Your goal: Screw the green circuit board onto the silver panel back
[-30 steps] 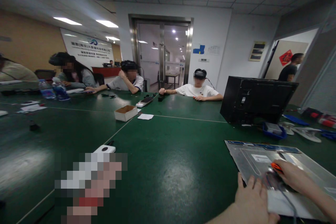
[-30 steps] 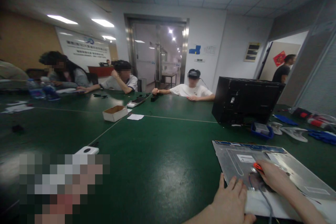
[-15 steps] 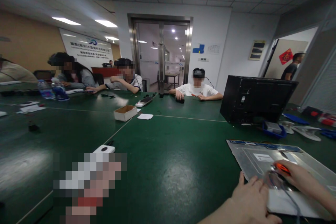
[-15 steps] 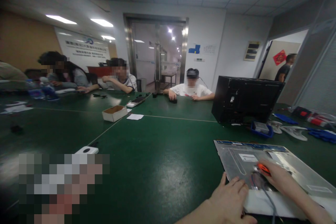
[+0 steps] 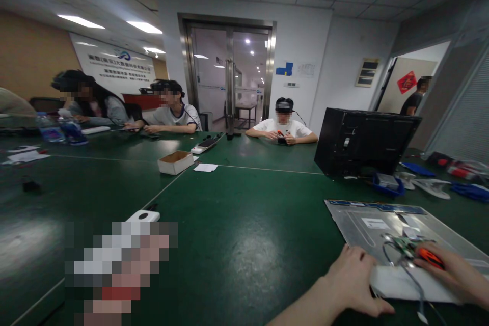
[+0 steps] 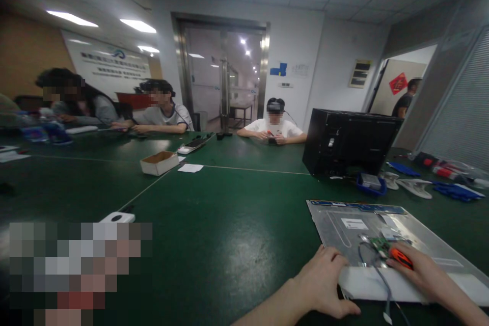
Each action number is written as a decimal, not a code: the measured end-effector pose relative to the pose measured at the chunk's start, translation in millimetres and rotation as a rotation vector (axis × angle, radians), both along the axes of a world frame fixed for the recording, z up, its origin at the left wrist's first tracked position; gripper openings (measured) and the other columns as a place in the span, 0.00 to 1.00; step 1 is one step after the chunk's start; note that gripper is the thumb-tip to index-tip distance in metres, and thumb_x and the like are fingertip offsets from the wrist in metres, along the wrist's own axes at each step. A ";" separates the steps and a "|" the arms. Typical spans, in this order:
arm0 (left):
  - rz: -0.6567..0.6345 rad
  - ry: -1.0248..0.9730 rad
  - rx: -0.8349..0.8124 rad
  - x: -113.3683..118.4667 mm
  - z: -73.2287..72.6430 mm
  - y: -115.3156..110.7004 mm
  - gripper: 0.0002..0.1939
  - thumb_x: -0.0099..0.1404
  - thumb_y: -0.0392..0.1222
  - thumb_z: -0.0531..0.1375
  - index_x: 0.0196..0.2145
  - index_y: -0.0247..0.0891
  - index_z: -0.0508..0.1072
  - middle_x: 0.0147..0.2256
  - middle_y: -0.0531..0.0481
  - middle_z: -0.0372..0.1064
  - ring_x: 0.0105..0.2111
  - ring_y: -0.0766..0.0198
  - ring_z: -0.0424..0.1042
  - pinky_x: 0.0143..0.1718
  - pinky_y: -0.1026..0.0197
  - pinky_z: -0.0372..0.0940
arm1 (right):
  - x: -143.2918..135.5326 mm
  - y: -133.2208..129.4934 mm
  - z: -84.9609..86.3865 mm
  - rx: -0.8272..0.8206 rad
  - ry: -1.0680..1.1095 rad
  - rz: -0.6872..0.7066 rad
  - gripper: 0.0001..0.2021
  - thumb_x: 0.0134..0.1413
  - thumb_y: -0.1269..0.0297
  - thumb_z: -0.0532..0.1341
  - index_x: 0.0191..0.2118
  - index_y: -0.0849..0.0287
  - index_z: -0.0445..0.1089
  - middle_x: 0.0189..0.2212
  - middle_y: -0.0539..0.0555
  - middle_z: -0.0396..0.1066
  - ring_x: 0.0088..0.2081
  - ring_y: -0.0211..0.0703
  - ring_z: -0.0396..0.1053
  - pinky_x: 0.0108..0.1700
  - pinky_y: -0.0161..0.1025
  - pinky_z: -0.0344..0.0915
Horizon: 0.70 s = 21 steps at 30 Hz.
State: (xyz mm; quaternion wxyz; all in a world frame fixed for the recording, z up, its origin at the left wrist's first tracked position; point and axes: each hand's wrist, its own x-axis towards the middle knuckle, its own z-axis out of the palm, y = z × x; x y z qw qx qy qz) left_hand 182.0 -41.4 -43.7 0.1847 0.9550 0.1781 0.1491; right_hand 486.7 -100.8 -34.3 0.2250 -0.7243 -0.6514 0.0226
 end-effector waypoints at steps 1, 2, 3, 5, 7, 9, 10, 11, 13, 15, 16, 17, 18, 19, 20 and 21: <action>0.001 -0.013 -0.002 1.1 -2.8 1.0 0.42 0.56 0.58 0.72 0.57 0.25 0.69 0.53 0.33 0.68 0.55 0.45 0.68 0.63 0.49 0.59 | -4.5 -1.9 4.7 -0.016 0.061 0.027 0.15 0.49 0.48 0.57 0.30 0.50 0.76 0.34 0.66 0.80 0.35 0.62 0.78 0.40 0.50 0.74; 0.001 -0.027 -0.004 2.1 -5.3 1.8 0.42 0.56 0.59 0.71 0.57 0.26 0.69 0.52 0.33 0.68 0.54 0.45 0.68 0.62 0.49 0.60 | -10.6 -3.9 9.4 0.011 0.099 0.028 0.14 0.52 0.50 0.56 0.30 0.50 0.76 0.34 0.66 0.80 0.36 0.62 0.78 0.41 0.50 0.73; 0.001 -0.041 -0.005 3.0 -7.4 2.5 0.41 0.55 0.59 0.71 0.57 0.27 0.69 0.52 0.33 0.68 0.54 0.45 0.68 0.61 0.49 0.61 | -17.5 -6.0 13.6 0.042 0.123 0.023 0.14 0.53 0.53 0.55 0.30 0.50 0.76 0.34 0.66 0.79 0.36 0.61 0.78 0.41 0.50 0.72; -0.005 -0.054 -0.008 4.0 -9.5 3.2 0.41 0.55 0.59 0.72 0.57 0.27 0.69 0.52 0.34 0.68 0.54 0.45 0.68 0.61 0.48 0.61 | -30.8 -9.1 20.1 0.067 0.150 0.018 0.14 0.55 0.55 0.54 0.29 0.49 0.76 0.34 0.65 0.79 0.35 0.59 0.77 0.41 0.49 0.71; -0.002 -0.048 -0.022 4.0 -9.8 3.3 0.42 0.54 0.58 0.73 0.57 0.26 0.70 0.52 0.33 0.68 0.54 0.44 0.68 0.61 0.50 0.60 | -38.2 -10.0 22.4 0.068 0.156 0.015 0.14 0.55 0.56 0.54 0.29 0.49 0.76 0.34 0.66 0.79 0.36 0.60 0.77 0.42 0.49 0.70; 0.015 -0.051 -0.063 3.3 -9.5 2.9 0.44 0.51 0.58 0.75 0.57 0.26 0.70 0.53 0.33 0.66 0.54 0.44 0.67 0.60 0.51 0.62 | -37.3 -8.6 19.8 0.079 0.159 0.011 0.12 0.53 0.56 0.55 0.30 0.49 0.76 0.35 0.67 0.79 0.38 0.63 0.77 0.44 0.51 0.70; 0.026 -0.060 -0.093 2.8 -9.5 2.6 0.45 0.50 0.58 0.75 0.57 0.27 0.70 0.54 0.33 0.66 0.54 0.44 0.67 0.59 0.52 0.63 | -34.3 -7.3 17.0 0.085 0.162 0.009 0.12 0.53 0.56 0.55 0.30 0.49 0.75 0.36 0.68 0.79 0.39 0.64 0.77 0.45 0.52 0.70; 0.037 -0.073 -0.125 2.4 -9.7 2.4 0.46 0.49 0.59 0.75 0.58 0.29 0.69 0.55 0.34 0.65 0.55 0.43 0.67 0.57 0.51 0.65 | -30.3 -5.6 13.6 0.086 0.166 0.008 0.11 0.53 0.55 0.56 0.29 0.49 0.75 0.36 0.69 0.79 0.39 0.64 0.77 0.45 0.53 0.70; 0.045 -0.094 -0.181 1.8 -10.6 2.2 0.46 0.49 0.60 0.75 0.58 0.30 0.69 0.56 0.34 0.64 0.55 0.41 0.66 0.56 0.49 0.66 | -21.6 -1.0 6.3 0.063 0.168 0.002 0.13 0.55 0.52 0.55 0.28 0.49 0.73 0.36 0.69 0.79 0.38 0.64 0.77 0.43 0.54 0.70; 0.044 -0.103 -0.220 1.4 -12.1 2.4 0.48 0.49 0.60 0.76 0.59 0.29 0.69 0.57 0.32 0.64 0.56 0.40 0.66 0.57 0.48 0.65 | -15.5 5.3 0.4 0.014 0.151 -0.006 0.14 0.56 0.49 0.55 0.29 0.49 0.73 0.35 0.67 0.79 0.37 0.64 0.77 0.42 0.54 0.70; 0.045 -0.107 -0.239 1.3 -13.0 2.6 0.48 0.48 0.60 0.76 0.59 0.29 0.69 0.57 0.32 0.63 0.57 0.40 0.65 0.58 0.48 0.65 | -14.2 9.1 -1.5 -0.007 0.131 -0.014 0.15 0.54 0.48 0.55 0.30 0.50 0.74 0.35 0.67 0.79 0.37 0.64 0.77 0.42 0.54 0.71; 0.045 -0.110 -0.259 1.2 -13.9 2.9 0.49 0.47 0.60 0.77 0.59 0.28 0.69 0.57 0.32 0.63 0.57 0.40 0.65 0.58 0.48 0.65 | -14.2 12.9 -2.6 -0.026 0.104 -0.021 0.15 0.52 0.47 0.56 0.31 0.50 0.74 0.35 0.66 0.79 0.37 0.65 0.77 0.42 0.54 0.71; 0.049 -0.115 -0.281 1.0 -14.8 3.1 0.50 0.46 0.61 0.77 0.58 0.28 0.69 0.57 0.32 0.63 0.57 0.40 0.65 0.59 0.47 0.65 | -15.9 16.7 -2.8 -0.028 0.069 -0.034 0.16 0.51 0.46 0.56 0.32 0.51 0.74 0.36 0.65 0.80 0.38 0.65 0.78 0.43 0.54 0.71; 0.058 -0.123 -0.305 0.9 -15.8 3.3 0.50 0.46 0.62 0.77 0.58 0.28 0.70 0.57 0.32 0.63 0.57 0.40 0.65 0.59 0.47 0.64 | -19.0 20.2 -2.2 -0.033 0.030 -0.041 0.17 0.49 0.45 0.57 0.32 0.52 0.74 0.37 0.65 0.80 0.39 0.66 0.78 0.43 0.54 0.71; 0.067 -0.135 -0.326 0.8 -16.7 3.3 0.50 0.45 0.62 0.77 0.58 0.29 0.70 0.57 0.33 0.63 0.57 0.40 0.65 0.60 0.46 0.64 | -23.8 23.0 -0.8 -0.047 -0.007 -0.039 0.17 0.48 0.45 0.57 0.32 0.52 0.73 0.38 0.65 0.80 0.41 0.66 0.78 0.44 0.53 0.71; 0.074 -0.150 -0.343 0.9 -17.5 3.1 0.51 0.45 0.63 0.77 0.58 0.29 0.69 0.57 0.33 0.62 0.57 0.40 0.65 0.60 0.46 0.64 | -30.2 25.3 1.3 -0.063 -0.039 -0.046 0.17 0.48 0.45 0.57 0.31 0.52 0.73 0.38 0.65 0.80 0.41 0.66 0.78 0.44 0.53 0.71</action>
